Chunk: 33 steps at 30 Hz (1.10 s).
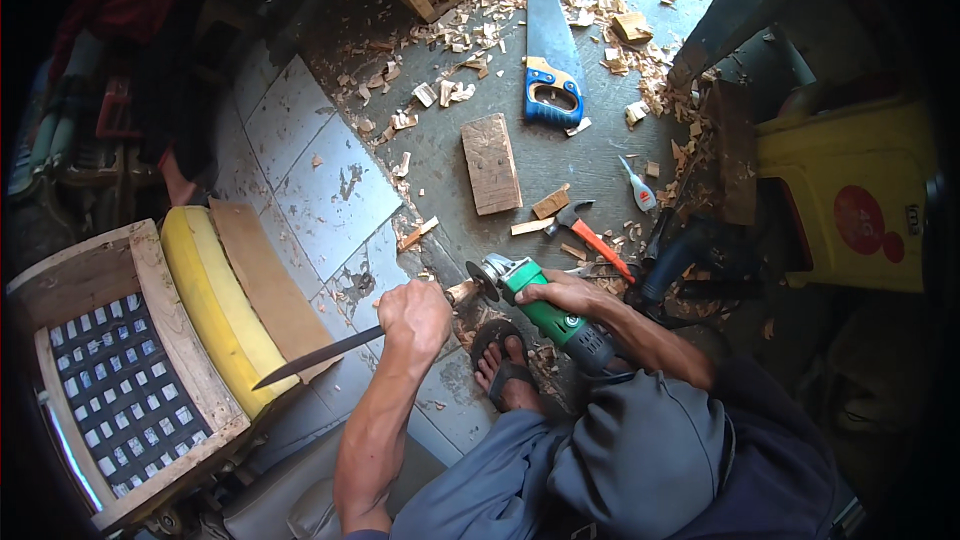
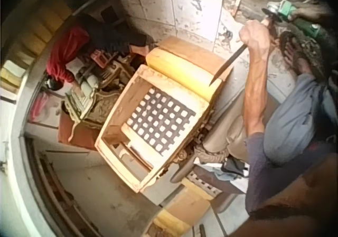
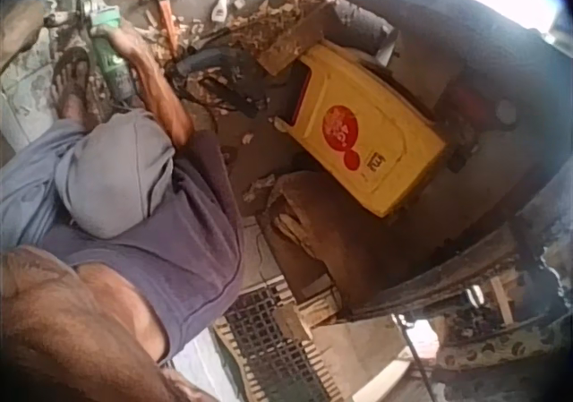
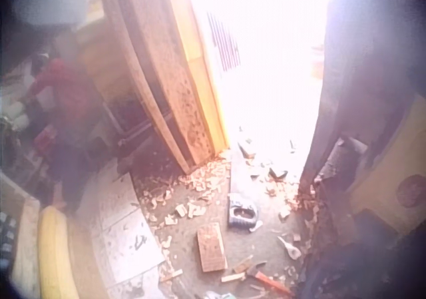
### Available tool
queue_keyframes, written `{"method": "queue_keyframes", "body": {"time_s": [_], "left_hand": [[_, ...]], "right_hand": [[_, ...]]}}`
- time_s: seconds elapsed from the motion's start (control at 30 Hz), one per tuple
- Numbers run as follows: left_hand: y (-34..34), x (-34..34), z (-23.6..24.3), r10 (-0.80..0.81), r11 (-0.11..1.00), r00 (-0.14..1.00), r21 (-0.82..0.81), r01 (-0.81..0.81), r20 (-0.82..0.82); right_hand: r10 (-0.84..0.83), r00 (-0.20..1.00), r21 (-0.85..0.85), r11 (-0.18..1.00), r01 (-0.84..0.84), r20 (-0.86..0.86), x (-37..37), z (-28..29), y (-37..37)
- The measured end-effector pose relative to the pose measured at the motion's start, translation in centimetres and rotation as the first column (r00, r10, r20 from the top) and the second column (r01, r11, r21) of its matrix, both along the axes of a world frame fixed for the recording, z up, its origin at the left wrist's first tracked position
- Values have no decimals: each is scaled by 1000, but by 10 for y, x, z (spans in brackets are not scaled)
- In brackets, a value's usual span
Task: The person shapes a piece of wood using an angle grinder and a large knife.
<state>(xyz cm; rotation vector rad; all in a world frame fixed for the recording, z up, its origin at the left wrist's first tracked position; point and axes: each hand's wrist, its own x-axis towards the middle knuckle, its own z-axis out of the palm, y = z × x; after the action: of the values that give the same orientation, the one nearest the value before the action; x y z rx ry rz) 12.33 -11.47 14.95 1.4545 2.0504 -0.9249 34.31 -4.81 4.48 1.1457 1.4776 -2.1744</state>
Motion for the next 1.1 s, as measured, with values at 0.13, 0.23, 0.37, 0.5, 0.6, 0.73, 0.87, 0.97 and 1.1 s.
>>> {"method": "queue_keyframes", "body": {"time_s": [0.13,0.23,0.37,0.5,0.6,0.73,0.87,0.97,1.1], "left_hand": [[2,-14,11,97,992,995,-83,-96,9],[7,-20,10,123,985,992,-125,-121,11],[23,-23,1,128,977,991,-178,-119,43],[38,-38,5,179,952,983,-257,-164,36],[49,-50,-1,191,928,981,-331,-173,20],[59,-62,-4,192,896,980,-416,-153,54],[63,-70,-5,190,885,978,-447,-131,90],[65,-72,-6,190,873,977,-473,-124,94],[66,-66,4,182,886,978,-447,-119,100]], "right_hand": [[35,999,148,988,-37,16,-11,-22,-9],[0,1000,108,994,1,-11,-10,-10,-5],[-30,996,307,952,3,83,2,-21,-9],[-3,996,351,936,-28,87,-3,-14,-7],[66,986,383,916,-121,154,-7,-14,-8],[28,988,381,921,-86,155,-3,-17,-14],[45,990,384,919,-93,132,0,-24,-16],[-21,995,359,933,-14,94,1,-29,-16],[-1,993,395,918,-47,120,0,-15,-11]]}}
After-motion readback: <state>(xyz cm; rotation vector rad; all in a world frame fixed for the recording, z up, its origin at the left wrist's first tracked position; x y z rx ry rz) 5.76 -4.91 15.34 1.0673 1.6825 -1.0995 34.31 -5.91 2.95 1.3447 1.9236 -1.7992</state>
